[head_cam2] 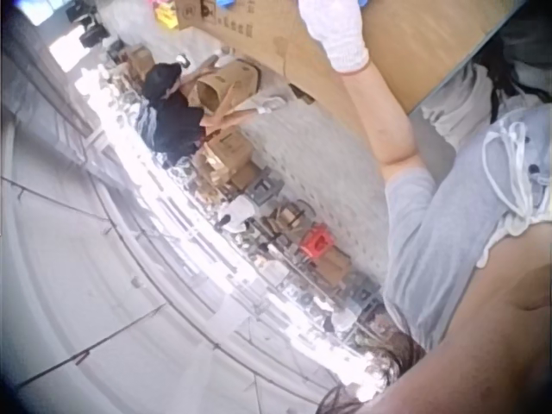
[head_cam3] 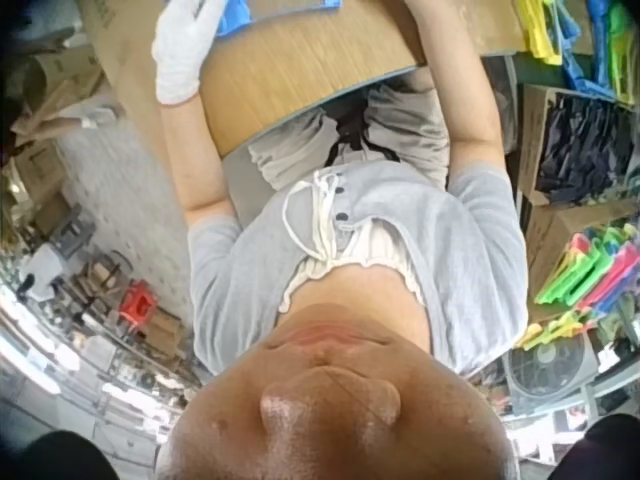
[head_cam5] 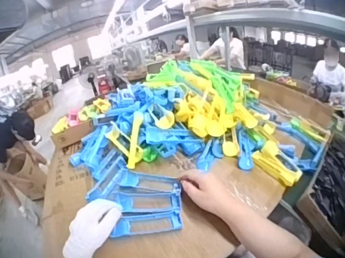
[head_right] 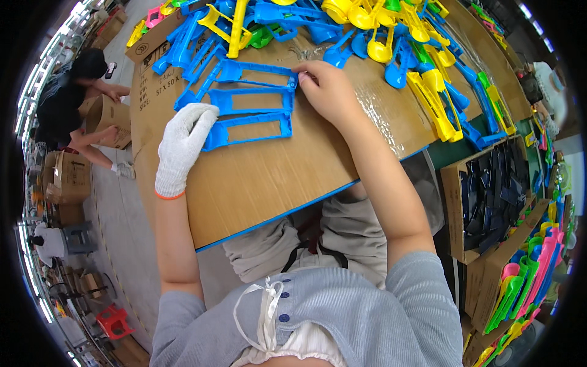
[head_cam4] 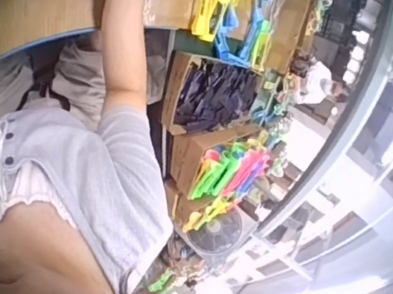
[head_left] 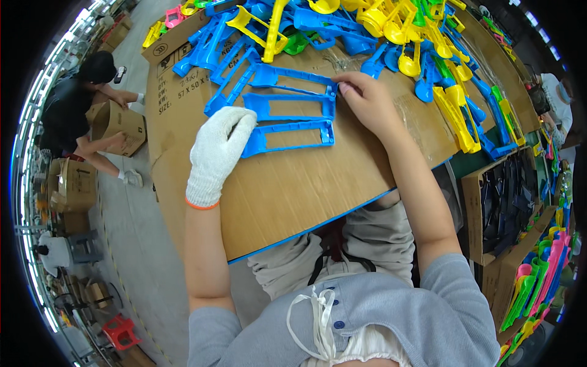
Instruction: Assemble plastic toy parts by fitting components together.
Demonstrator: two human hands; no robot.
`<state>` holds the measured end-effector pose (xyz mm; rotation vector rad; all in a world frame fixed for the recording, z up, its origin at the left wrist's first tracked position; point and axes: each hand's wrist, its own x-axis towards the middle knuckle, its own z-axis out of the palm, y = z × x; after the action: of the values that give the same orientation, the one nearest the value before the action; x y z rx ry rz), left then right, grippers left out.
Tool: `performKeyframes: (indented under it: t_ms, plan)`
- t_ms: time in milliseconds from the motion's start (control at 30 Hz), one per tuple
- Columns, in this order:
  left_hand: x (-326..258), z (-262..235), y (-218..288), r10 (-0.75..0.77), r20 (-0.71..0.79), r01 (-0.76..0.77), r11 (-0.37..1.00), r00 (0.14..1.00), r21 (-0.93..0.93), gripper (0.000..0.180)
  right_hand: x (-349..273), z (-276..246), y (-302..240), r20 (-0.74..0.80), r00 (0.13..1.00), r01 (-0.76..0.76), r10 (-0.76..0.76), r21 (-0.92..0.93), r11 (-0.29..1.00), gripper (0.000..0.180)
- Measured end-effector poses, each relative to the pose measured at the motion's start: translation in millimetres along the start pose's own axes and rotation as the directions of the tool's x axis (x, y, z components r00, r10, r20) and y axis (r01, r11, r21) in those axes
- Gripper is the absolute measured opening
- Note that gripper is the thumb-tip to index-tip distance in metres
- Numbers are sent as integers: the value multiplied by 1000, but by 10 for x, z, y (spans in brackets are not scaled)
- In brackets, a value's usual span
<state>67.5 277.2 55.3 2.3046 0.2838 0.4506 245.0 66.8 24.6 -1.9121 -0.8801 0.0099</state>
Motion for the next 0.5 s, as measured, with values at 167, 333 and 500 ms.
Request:
performKeyframes:
  t_ms: [167, 333, 500]
  plan:
    - [83, -13, -142, 208, -450, -145, 975, 869, 170, 26, 34, 116, 41, 51, 975, 222, -217, -115, 968, 16]
    - [137, -51, -402, -49, -385, 142, 966, 921, 217, 25, 52, 124, 50, 118, 971, 220, -208, -107, 970, 18]
    - [125, -212, -547, -205, -509, 192, 978, 836, -78, 26, 45, 143, 50, 81, 979, 192, -188, -35, 981, 19]
